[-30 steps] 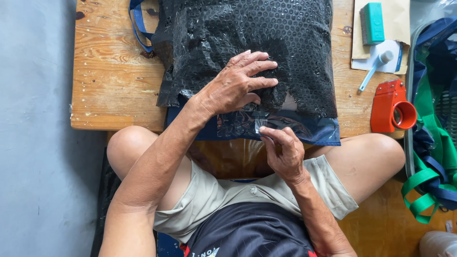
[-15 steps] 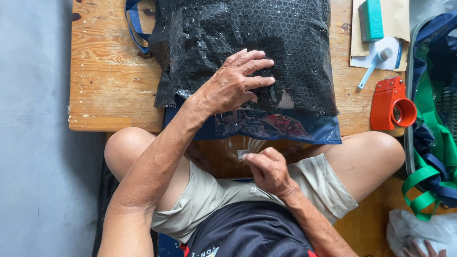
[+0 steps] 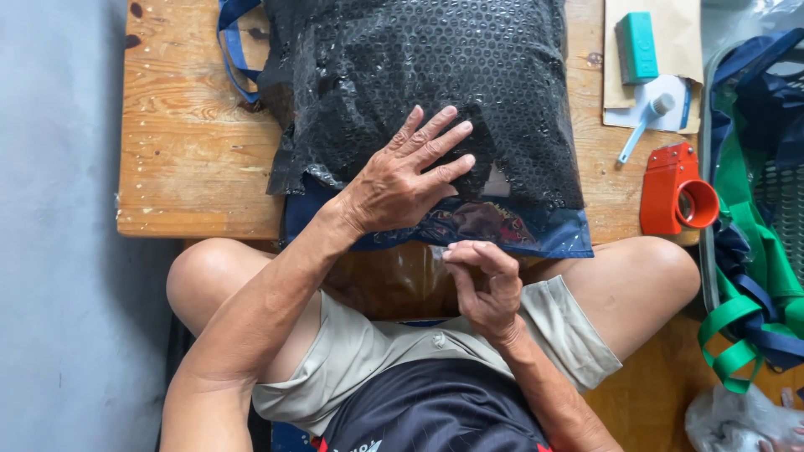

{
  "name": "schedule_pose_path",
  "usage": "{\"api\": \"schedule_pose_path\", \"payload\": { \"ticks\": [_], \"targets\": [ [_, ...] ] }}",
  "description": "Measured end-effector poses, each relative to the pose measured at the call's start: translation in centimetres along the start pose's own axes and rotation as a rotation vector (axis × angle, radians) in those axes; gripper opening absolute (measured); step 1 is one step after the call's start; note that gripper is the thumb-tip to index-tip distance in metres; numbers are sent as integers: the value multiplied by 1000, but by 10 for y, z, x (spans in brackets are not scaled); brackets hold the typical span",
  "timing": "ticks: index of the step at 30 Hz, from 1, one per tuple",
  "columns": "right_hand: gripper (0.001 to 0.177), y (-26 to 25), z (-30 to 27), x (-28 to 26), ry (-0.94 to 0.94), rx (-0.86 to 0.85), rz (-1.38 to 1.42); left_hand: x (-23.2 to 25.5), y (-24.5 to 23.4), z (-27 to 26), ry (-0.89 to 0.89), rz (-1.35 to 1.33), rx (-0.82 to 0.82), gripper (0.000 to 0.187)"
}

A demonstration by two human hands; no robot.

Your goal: Wrapping a pillow in black bubble wrap and securing it with tape for shipping.

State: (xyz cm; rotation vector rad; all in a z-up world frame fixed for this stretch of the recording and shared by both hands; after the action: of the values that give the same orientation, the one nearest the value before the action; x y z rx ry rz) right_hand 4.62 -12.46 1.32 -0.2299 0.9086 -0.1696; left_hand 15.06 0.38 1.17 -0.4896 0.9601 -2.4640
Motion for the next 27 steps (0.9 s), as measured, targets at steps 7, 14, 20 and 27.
{"api": "schedule_pose_path", "payload": {
  "ticks": [7,14,20,27],
  "targets": [
    [63,21,30,4,229,-143,64,-45,-82,-1,-254,-279,58,29],
    [65,53,57,2,389,-293,69,-74,-67,-27,-379,-288,-120,30],
    [65,73,76,12,532,-456,173,-75,-53,-30,-389,-217,-216,37],
    [61,83,77,21,605,-478,108,-76,-50,-31,-412,-217,-220,42]
  ]
}}
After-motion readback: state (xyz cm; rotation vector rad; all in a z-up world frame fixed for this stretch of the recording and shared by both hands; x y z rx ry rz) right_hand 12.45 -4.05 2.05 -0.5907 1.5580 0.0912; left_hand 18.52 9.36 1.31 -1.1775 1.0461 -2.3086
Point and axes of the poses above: each hand's wrist, its own z-axis towards the middle knuckle, its own y-axis out of the palm, x = y × z, the point moved 10 cm from there along z, towards the middle knuckle, and after that the axes turned 6 degrees about y, right-handed, at the moved point
